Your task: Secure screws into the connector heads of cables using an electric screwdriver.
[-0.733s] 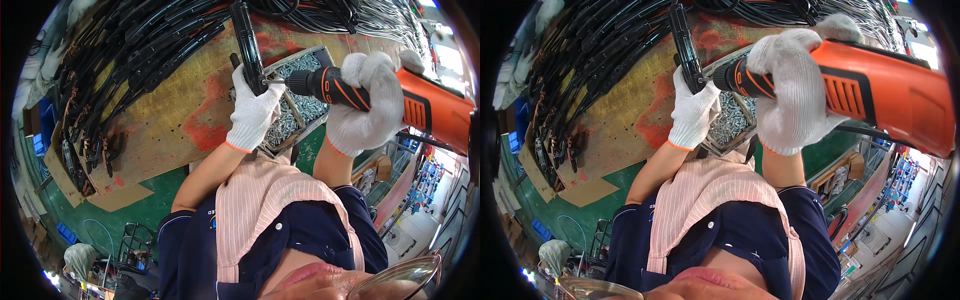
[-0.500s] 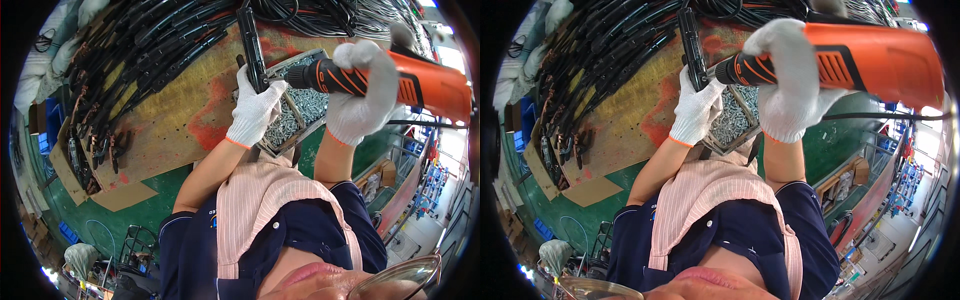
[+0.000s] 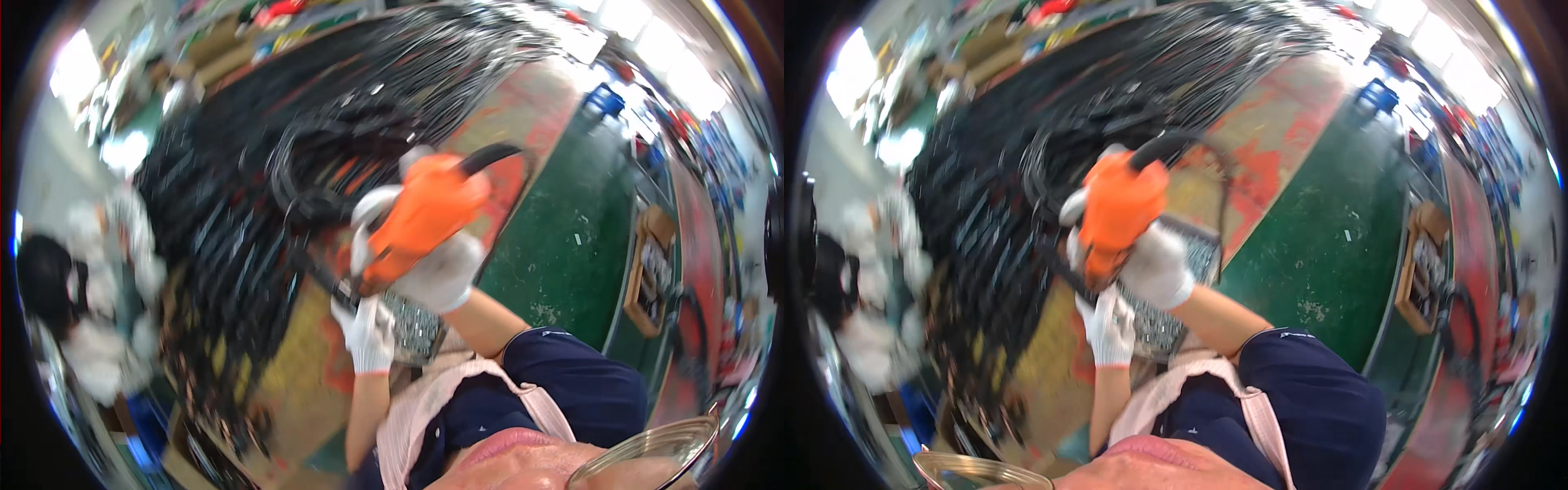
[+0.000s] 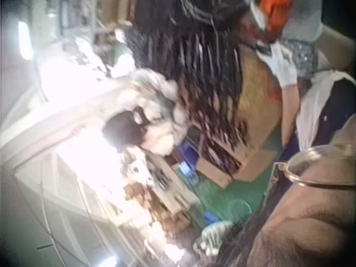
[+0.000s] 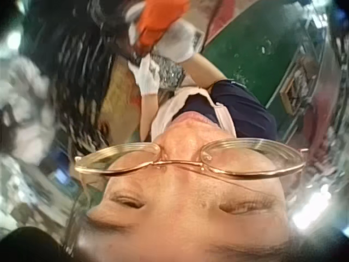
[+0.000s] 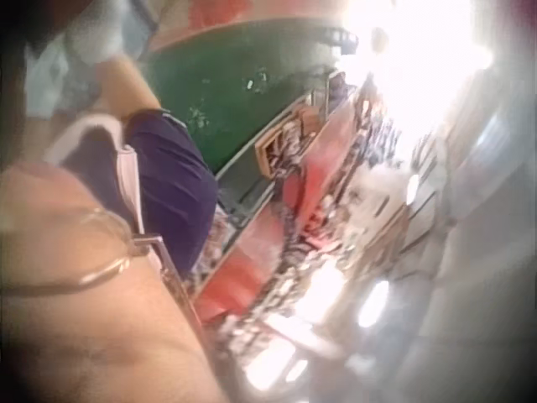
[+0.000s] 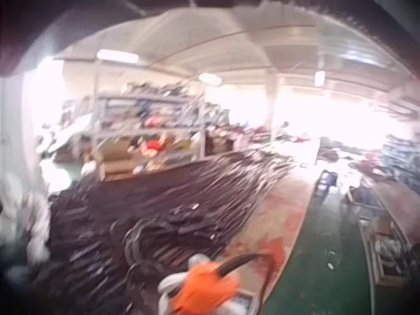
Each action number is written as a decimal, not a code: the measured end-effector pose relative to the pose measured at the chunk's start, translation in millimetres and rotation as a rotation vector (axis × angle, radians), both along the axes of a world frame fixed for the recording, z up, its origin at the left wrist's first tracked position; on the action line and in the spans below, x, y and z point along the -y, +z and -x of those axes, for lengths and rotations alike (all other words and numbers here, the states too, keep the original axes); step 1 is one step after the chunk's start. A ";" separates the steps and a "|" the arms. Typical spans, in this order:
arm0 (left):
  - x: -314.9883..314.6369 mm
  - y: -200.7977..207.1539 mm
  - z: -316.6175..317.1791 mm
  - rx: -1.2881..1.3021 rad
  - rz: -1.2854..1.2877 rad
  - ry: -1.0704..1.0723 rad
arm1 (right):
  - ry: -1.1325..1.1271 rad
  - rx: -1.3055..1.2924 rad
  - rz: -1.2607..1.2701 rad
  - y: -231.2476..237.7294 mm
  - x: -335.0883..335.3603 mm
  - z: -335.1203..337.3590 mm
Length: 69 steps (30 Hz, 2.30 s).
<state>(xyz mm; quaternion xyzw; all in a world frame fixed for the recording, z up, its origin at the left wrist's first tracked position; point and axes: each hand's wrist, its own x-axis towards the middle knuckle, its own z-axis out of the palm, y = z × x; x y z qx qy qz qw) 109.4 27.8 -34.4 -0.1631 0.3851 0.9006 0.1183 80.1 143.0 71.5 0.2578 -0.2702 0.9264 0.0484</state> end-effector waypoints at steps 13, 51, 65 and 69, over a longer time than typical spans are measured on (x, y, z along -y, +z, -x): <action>6.3 -19.6 -4.5 -0.008 -0.007 -0.017 | -0.310 0.197 -0.138 1.4 22.3 -1.7; -1.2 -1.7 3.7 0.088 0.036 0.045 | -0.284 0.030 -0.175 24.0 0.2 6.4; 1.6 -5.2 3.1 0.097 -0.053 0.016 | -0.565 -0.035 -0.643 14.8 24.6 3.8; -0.2 -10.9 2.7 0.100 -0.032 0.034 | -0.569 -0.019 -0.591 17.9 41.6 1.7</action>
